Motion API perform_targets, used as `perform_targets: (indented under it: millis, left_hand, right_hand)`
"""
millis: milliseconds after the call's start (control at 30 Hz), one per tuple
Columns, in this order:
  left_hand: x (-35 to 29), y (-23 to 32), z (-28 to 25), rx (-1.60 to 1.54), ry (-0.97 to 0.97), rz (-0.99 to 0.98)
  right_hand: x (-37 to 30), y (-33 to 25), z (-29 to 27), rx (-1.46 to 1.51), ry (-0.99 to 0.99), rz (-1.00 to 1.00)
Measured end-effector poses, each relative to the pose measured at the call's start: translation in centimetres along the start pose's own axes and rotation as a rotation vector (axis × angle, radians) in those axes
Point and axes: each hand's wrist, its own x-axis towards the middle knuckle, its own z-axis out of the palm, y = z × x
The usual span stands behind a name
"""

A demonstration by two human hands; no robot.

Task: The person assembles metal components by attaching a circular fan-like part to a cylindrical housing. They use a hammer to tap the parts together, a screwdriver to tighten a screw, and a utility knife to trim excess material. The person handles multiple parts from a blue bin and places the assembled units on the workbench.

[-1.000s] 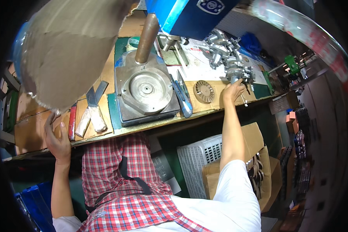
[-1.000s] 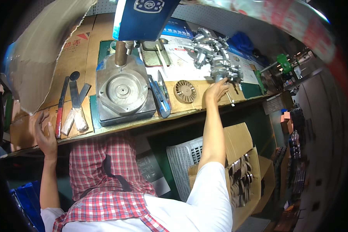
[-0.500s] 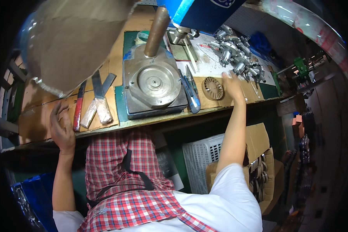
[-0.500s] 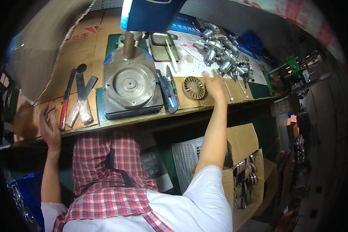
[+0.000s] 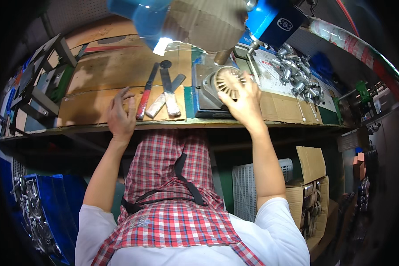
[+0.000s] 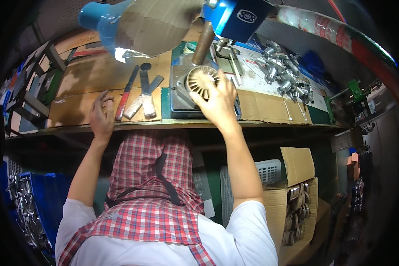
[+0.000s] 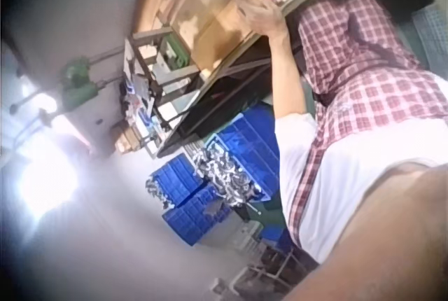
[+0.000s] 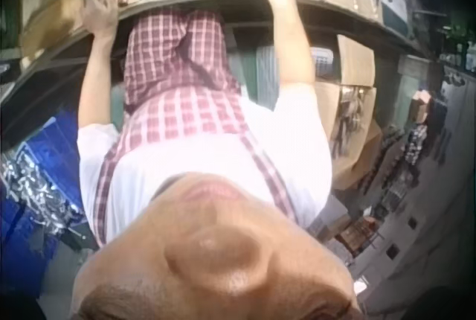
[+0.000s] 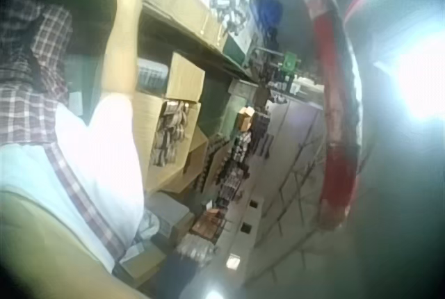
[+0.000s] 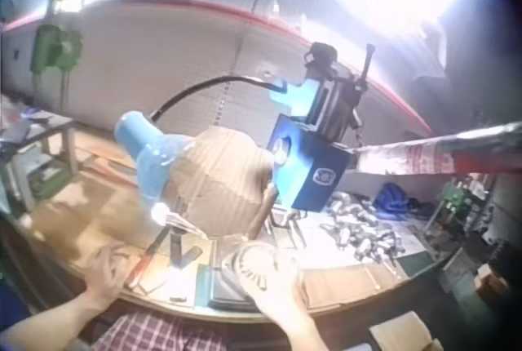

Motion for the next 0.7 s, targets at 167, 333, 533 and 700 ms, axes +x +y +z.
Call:
perform_targets:
  millis: [167, 333, 533, 700]
  left_hand:
    - [-0.7, -0.8, -0.9, -0.415, -0.045, -0.176]
    - [-3.4, -1.8, -4.3, -0.498, 0.128, -0.153]
    - [-2.8, -7.0, -9.3, 0.074, 0.306, 0.123]
    - [1.6, -12.1, -9.9, 0.396, 0.156, -0.001]
  right_hand:
    - [-0.3, -1.4, 2.7, -0.128, -0.083, 0.075]
    - [-2.2, 0.8, 4.5, -0.094, 0.165, -0.109]
    - [-2.1, 0.6, 4.8, -0.071, 0.219, -0.108]
    - [-2.0, -0.1, 4.8, -0.079, 0.240, -0.122]
